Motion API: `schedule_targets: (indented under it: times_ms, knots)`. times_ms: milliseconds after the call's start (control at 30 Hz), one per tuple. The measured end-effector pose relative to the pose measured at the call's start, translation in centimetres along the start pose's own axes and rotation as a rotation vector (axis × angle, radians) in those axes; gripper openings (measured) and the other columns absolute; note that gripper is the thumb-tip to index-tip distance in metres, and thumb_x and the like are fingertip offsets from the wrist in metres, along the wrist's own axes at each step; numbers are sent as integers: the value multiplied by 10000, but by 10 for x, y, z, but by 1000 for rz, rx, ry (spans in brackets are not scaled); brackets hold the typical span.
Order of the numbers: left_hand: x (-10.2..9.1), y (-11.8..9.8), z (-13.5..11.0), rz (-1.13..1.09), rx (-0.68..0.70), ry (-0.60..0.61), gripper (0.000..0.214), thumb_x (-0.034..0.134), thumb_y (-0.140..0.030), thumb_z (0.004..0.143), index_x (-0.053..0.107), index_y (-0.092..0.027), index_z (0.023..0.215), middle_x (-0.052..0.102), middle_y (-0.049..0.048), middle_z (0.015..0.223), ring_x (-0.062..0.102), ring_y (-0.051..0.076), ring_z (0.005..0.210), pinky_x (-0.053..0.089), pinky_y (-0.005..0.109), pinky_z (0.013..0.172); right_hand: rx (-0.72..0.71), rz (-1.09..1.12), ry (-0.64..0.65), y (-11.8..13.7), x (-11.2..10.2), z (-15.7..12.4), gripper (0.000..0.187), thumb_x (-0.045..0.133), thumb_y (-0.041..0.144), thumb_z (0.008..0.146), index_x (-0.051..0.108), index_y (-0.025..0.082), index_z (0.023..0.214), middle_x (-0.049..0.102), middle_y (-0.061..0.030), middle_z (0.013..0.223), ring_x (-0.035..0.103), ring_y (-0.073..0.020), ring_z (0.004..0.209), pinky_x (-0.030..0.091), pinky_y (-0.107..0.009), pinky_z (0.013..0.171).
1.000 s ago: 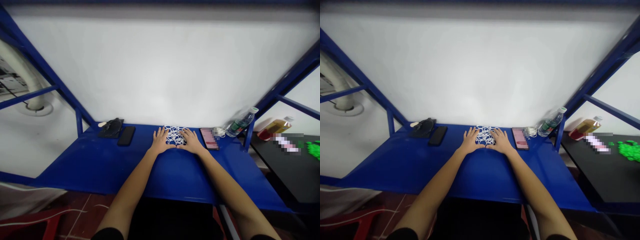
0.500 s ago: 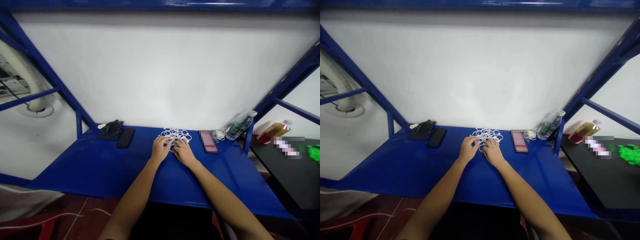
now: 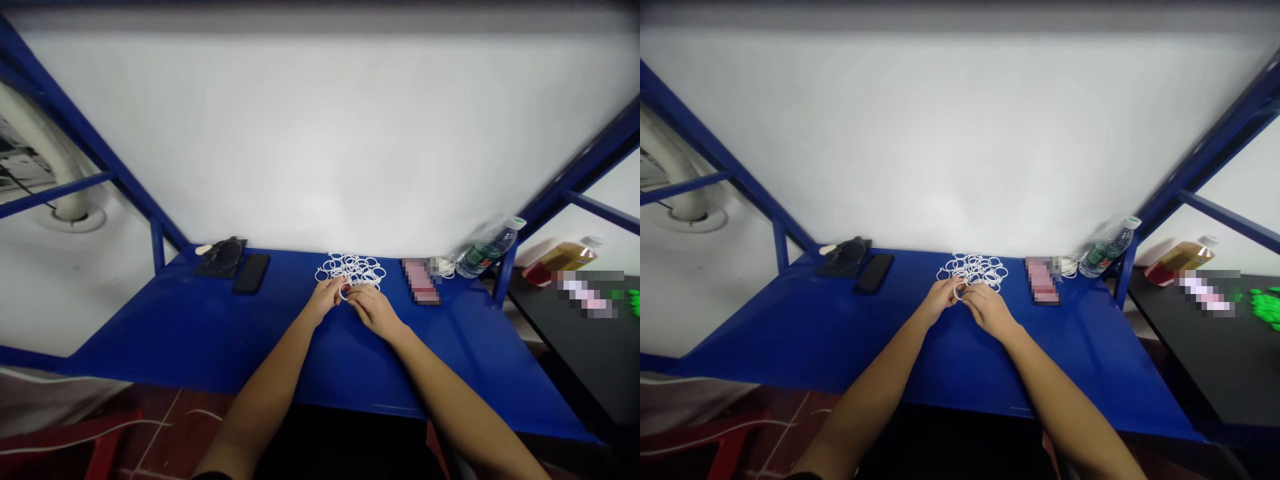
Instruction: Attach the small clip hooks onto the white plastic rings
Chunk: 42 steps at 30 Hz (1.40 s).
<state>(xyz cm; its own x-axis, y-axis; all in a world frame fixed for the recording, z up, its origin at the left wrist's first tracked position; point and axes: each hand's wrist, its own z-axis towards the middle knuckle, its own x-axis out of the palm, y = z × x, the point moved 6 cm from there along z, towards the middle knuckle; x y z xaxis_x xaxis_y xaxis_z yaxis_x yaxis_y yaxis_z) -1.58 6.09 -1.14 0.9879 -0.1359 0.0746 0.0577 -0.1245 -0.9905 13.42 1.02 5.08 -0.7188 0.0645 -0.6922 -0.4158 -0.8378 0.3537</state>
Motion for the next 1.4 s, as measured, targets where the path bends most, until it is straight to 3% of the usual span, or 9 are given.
schedule_targets:
  times_ms: [200, 433, 600, 767, 933, 1067, 1400]
  knots:
    - [1, -9, -6, -100, 64, 65, 555, 840, -650, 710, 789, -140, 925, 518, -40, 578, 417, 69, 519, 302, 204, 511, -13, 61, 7, -1, 2, -1, 206, 504, 213, 1044, 669, 259, 1158, 746, -91, 1129, 678, -256, 1130, 577, -499, 1008]
    - [6, -27, -15, 76, 283, 139, 369, 819, -514, 796, 821, -166, 922, 716, 37, 748, 592, 128, 640, 480, 257, 628, 191, 145, -136, -14, -6, -7, 79, 561, 289, 1033, 628, 257, 1061, 738, -92, 1110, 714, -246, 1073, 596, -442, 933]
    - [6, -25, -15, 163, 334, 106, 311, 811, -473, 803, 826, -180, 905, 754, 46, 779, 617, 134, 613, 509, 268, 616, 313, 180, -169, -24, -4, -11, 168, 558, 381, 1048, 670, 255, 1063, 770, -75, 1003, 743, -239, 942, 609, -405, 862]
    - [5, -33, -18, 279, 462, 53, 244, 818, -428, 811, 830, -199, 895, 783, 63, 887, 697, 176, 760, 559, 297, 723, 395, 228, -173, -32, -3, -12, 204, 631, 430, 1012, 721, 247, 1008, 784, -58, 965, 744, -229, 877, 602, -382, 840]
    - [3, -36, -21, 386, 471, 24, 222, 790, -427, 864, 832, -219, 930, 794, 61, 914, 711, 187, 781, 583, 323, 764, 475, 360, -201, -39, -1, -11, 263, 689, 488, 965, 741, 230, 969, 776, -40, 860, 727, -203, 781, 597, -344, 756]
    - [2, -38, -23, 463, 528, 11, 195, 752, -400, 903, 829, -222, 929, 789, 60, 934, 702, 174, 782, 578, 311, 764, 491, 461, -173, -43, 2, -10, 299, 690, 510, 954, 759, 219, 963, 779, -31, 840, 723, -186, 746, 594, -325, 726]
    - [3, -31, -17, 470, 560, 21, 154, 712, -336, 929, 792, -205, 930, 747, 37, 907, 676, 151, 773, 535, 276, 709, 501, 386, -147, -46, 6, -12, 250, 649, 447, 985, 726, 215, 938, 700, 0, 780, 623, -154, 693, 505, -283, 692]
